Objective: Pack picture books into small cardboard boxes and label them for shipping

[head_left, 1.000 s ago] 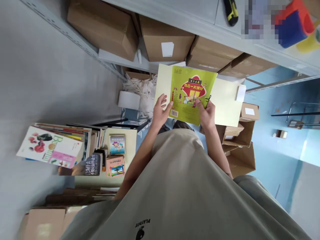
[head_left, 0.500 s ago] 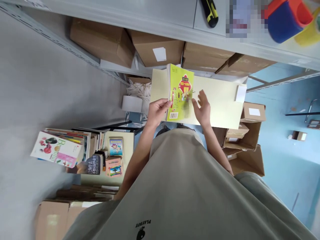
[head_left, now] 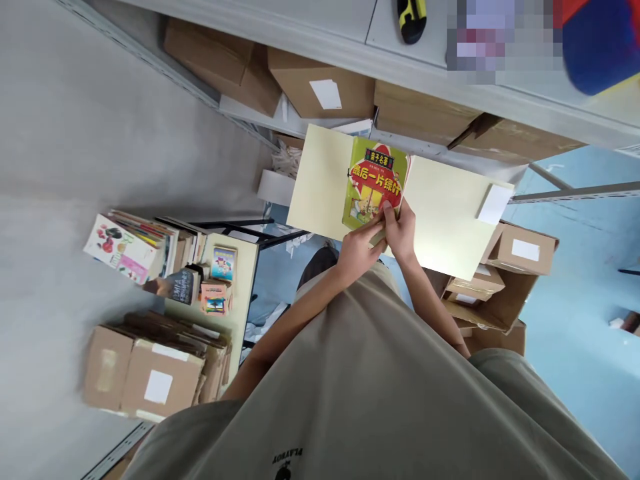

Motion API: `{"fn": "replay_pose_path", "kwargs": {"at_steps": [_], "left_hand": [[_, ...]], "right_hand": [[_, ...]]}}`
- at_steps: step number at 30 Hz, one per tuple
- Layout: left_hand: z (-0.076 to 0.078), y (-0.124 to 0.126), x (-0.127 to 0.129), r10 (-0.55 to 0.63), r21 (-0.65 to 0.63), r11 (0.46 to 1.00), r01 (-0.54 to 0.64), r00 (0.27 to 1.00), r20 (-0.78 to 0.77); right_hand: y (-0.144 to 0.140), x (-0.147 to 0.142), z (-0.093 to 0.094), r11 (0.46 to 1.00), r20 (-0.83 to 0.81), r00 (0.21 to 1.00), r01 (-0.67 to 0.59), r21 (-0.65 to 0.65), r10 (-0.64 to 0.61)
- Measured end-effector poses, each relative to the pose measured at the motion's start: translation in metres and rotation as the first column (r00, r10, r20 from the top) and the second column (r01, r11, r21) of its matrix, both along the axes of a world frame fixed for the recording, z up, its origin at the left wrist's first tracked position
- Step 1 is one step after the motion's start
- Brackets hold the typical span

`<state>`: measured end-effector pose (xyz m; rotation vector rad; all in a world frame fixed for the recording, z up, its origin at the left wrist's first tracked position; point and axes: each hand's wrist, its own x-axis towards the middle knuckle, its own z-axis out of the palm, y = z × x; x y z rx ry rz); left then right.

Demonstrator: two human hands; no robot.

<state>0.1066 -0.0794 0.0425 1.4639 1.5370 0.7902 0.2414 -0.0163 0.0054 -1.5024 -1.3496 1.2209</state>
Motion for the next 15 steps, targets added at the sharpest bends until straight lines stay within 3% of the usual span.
{"fn": "replay_pose_path", "kwargs": {"at_steps": [9, 12, 15], "left_hand": [[-0.014, 0.001, 0.018, -0.012, 0.042, 0.999, 0.009, 0.996, 0.088], [-0.032, 0.004, 0.006, 0.083, -0.004, 0.997, -0.083, 0.99, 0.115], [-0.06, 0.012, -0.02, 0.267, -0.046, 0.963, -0.264, 0.959, 0.094]], "right_hand": [[0.003, 0.028, -0.008, 0.999, -0.054, 0.998, -0.037, 0.0, 0.037], [0.005, 0.035, -0.01, 0.998, -0.081, 0.995, -0.063, 0.0, 0.062], [0.007, 0.044, -0.01, 0.997, -0.138, 0.987, -0.081, 0.003, 0.08]]}}
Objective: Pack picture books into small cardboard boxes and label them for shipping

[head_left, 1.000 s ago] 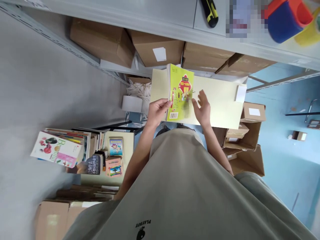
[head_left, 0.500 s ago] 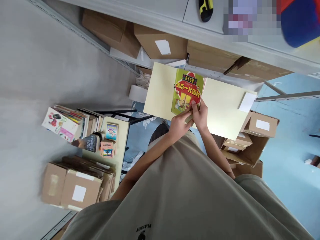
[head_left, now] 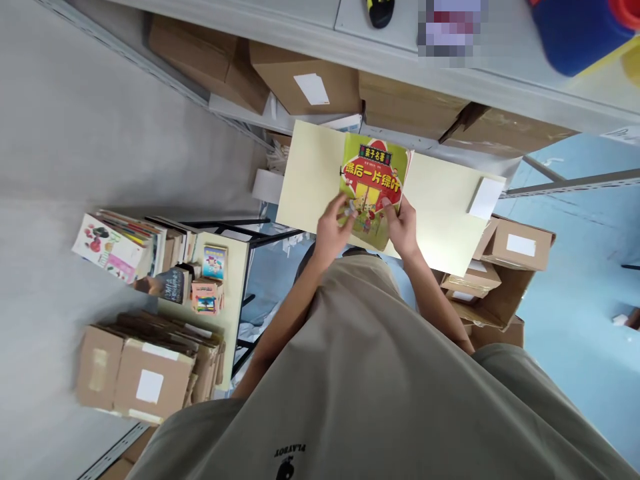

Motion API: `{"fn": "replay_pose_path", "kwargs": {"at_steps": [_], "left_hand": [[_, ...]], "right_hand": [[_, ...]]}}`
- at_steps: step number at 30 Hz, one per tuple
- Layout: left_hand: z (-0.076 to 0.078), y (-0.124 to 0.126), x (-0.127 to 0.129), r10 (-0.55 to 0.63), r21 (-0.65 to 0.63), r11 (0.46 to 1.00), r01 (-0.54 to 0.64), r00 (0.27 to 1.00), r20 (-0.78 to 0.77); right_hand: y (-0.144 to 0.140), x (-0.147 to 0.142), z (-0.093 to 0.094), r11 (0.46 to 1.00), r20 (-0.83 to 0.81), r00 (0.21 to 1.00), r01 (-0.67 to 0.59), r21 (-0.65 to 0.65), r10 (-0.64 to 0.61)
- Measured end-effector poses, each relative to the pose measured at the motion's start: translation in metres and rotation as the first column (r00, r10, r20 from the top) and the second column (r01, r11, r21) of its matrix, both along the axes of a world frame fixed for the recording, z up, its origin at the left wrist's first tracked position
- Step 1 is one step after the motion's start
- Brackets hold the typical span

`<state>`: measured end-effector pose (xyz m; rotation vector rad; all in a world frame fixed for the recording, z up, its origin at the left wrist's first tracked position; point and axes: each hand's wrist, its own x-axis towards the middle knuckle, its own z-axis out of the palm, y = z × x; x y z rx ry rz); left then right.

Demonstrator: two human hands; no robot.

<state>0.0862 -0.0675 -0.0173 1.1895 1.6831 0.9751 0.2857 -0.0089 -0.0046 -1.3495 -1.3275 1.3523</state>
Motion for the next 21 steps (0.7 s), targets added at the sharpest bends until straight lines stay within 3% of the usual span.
{"fn": "replay_pose_path", "kwargs": {"at_steps": [3, 7, 11, 16, 21], "left_hand": [[-0.018, 0.011, -0.028, 0.134, -0.085, 0.988, -0.128, 0.989, 0.068], [-0.012, 0.022, -0.043, 0.067, -0.168, 0.986, -0.002, 0.921, 0.384], [-0.001, 0.022, -0.022, 0.058, -0.208, 0.977, 0.046, 0.882, 0.467], [-0.006, 0.014, 0.015, 0.072, -0.23, 0.972, 0.038, 0.89, 0.45], [-0.005, 0.005, 0.02, 0.079, -0.264, 0.963, 0.052, 0.882, 0.464]], "right_hand": [[0.002, 0.011, 0.002, 1.0, -0.071, 0.997, 0.005, -0.031, -0.007], [0.002, 0.026, 0.006, 0.999, -0.151, 0.988, 0.01, -0.052, -0.017], [-0.003, 0.044, 0.009, 0.998, -0.168, 0.986, 0.013, -0.068, -0.025], [-0.012, 0.069, 0.007, 0.992, -0.122, 0.991, 0.045, -0.119, -0.06], [-0.015, 0.075, 0.002, 0.99, -0.119, 0.991, 0.042, -0.132, -0.058]]}}
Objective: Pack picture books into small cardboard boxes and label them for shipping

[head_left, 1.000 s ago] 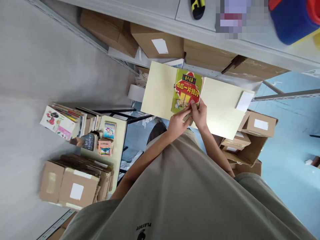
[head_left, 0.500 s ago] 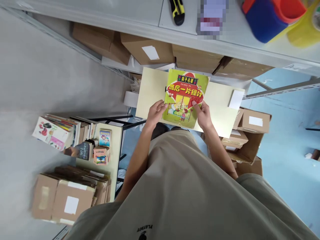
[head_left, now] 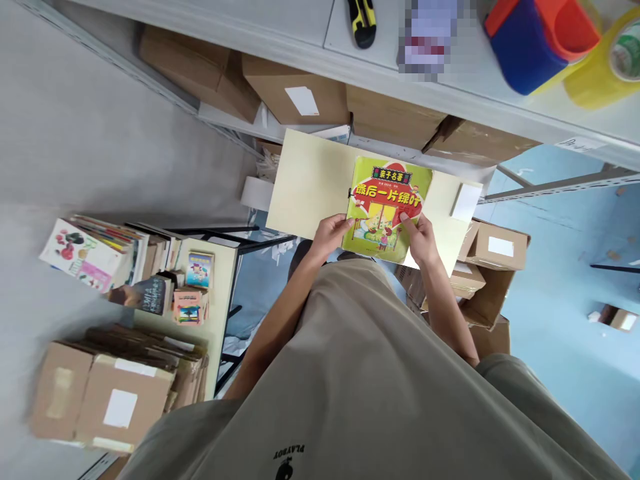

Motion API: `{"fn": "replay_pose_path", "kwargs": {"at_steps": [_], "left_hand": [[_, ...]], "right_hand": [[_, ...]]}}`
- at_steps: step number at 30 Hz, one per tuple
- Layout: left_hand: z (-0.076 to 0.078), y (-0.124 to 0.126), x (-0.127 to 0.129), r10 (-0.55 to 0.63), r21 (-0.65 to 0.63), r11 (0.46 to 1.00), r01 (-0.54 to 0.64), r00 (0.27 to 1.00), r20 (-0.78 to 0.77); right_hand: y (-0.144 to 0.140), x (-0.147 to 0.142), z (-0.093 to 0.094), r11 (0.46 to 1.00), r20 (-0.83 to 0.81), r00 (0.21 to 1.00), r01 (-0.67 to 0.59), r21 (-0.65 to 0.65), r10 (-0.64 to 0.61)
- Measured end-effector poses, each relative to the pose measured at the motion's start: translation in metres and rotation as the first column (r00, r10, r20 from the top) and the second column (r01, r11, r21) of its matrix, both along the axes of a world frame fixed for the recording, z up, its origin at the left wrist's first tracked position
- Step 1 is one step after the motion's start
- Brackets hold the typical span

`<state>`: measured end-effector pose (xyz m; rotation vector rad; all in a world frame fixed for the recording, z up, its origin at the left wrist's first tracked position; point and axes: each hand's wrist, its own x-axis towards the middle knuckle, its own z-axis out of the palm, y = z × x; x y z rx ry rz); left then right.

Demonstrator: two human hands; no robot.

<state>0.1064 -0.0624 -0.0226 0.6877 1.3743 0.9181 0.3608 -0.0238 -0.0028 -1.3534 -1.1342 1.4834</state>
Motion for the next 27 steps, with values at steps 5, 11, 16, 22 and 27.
{"fn": "replay_pose_path", "kwargs": {"at_steps": [5, 11, 16, 22, 27], "left_hand": [[0.006, 0.0, -0.015, 0.058, 0.019, 0.998, -0.057, 0.998, -0.034], [0.021, 0.007, -0.017, 0.172, 0.192, 0.971, -0.144, 0.976, -0.133], [0.042, -0.001, 0.002, 0.1, 0.269, 0.963, -0.025, 0.958, -0.268], [0.044, -0.001, -0.006, -0.096, 0.367, 0.906, 0.211, 0.947, -0.306], [0.019, 0.031, -0.055, -0.018, 0.296, 0.953, 0.06, 0.989, -0.144]], "right_hand": [[0.01, -0.019, -0.004, 0.999, 0.024, 0.999, -0.034, 0.035, 0.034], [0.021, -0.044, -0.006, 0.978, 0.231, 0.962, 0.105, 0.181, -0.146], [-0.001, -0.089, 0.015, 0.995, 0.17, 0.985, -0.008, 0.099, -0.009], [0.002, -0.097, 0.026, 0.987, 0.148, 0.983, 0.089, 0.133, -0.109], [0.016, -0.078, 0.038, 0.998, -0.103, 0.995, 0.013, 0.06, -0.007]]}}
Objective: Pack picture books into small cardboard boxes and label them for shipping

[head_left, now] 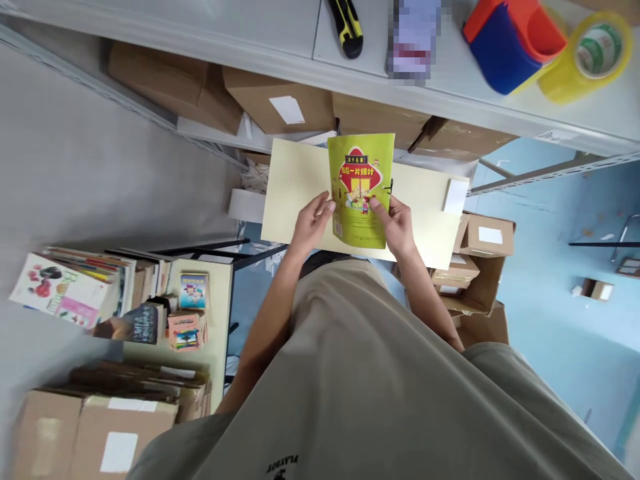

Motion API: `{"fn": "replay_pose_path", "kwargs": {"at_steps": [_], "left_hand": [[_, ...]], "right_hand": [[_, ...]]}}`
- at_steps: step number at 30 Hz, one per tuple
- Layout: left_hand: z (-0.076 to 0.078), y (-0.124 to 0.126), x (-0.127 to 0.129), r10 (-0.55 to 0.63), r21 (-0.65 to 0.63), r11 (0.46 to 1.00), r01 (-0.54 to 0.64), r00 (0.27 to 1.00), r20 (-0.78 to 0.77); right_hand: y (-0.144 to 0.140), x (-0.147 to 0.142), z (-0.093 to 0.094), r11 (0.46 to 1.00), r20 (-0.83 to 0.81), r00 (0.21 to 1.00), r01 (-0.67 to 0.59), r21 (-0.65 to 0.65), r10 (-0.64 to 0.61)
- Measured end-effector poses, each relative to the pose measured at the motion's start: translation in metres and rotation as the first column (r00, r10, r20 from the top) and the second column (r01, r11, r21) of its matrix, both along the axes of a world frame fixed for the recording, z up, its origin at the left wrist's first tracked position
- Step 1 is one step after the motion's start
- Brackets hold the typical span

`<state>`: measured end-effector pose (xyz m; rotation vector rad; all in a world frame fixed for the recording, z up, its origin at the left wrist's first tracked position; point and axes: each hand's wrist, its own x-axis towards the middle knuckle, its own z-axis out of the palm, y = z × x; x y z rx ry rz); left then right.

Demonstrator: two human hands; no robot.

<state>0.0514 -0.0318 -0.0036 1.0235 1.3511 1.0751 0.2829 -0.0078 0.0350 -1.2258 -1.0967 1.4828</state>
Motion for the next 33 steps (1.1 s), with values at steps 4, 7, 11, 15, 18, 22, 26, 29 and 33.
{"fn": "replay_pose_path", "kwargs": {"at_steps": [4, 7, 11, 15, 18, 22, 26, 29, 33], "left_hand": [[-0.001, 0.006, -0.029, 0.072, -0.079, 0.995, -0.062, 0.987, 0.142], [0.013, 0.002, -0.042, 0.102, -0.093, 0.992, -0.089, 0.984, 0.145], [0.024, 0.008, -0.055, 0.092, -0.057, 0.995, -0.087, 0.991, 0.099], [0.02, 0.023, -0.075, 0.097, 0.042, 0.995, -0.096, 0.995, -0.019], [0.018, 0.032, -0.095, 0.089, 0.156, 0.986, -0.065, 0.985, -0.151], [0.021, 0.036, -0.117, 0.016, 0.325, 0.944, 0.063, 0.972, -0.236], [0.016, 0.036, -0.13, 0.001, 0.362, 0.927, 0.102, 0.962, -0.272], [0.006, 0.037, -0.138, 0.005, 0.346, 0.934, 0.094, 0.961, -0.275], [-0.008, 0.039, -0.149, 0.01, 0.22, 0.974, 0.048, 0.966, -0.257]], "right_hand": [[0.004, 0.003, 0.003, 0.996, -0.061, 0.998, -0.015, -0.085, 0.01], [0.007, -0.001, -0.001, 0.995, -0.043, 0.999, 0.013, -0.104, -0.018], [0.011, -0.009, -0.005, 0.993, -0.048, 0.998, 0.042, -0.106, -0.047], [0.018, -0.012, -0.003, 0.999, 0.034, 0.999, 0.01, -0.047, -0.008], [0.027, -0.012, -0.003, 0.995, 0.06, 0.994, -0.097, 0.035, 0.095], [0.036, -0.02, -0.007, 0.979, 0.086, 0.984, -0.164, 0.124, 0.154], [0.039, -0.031, -0.016, 0.979, 0.121, 0.981, -0.168, 0.114, 0.154], [0.035, -0.037, -0.025, 0.975, 0.105, 0.982, -0.169, 0.144, 0.154], [0.026, -0.04, -0.04, 0.992, 0.116, 0.988, -0.108, 0.063, 0.1]]}}
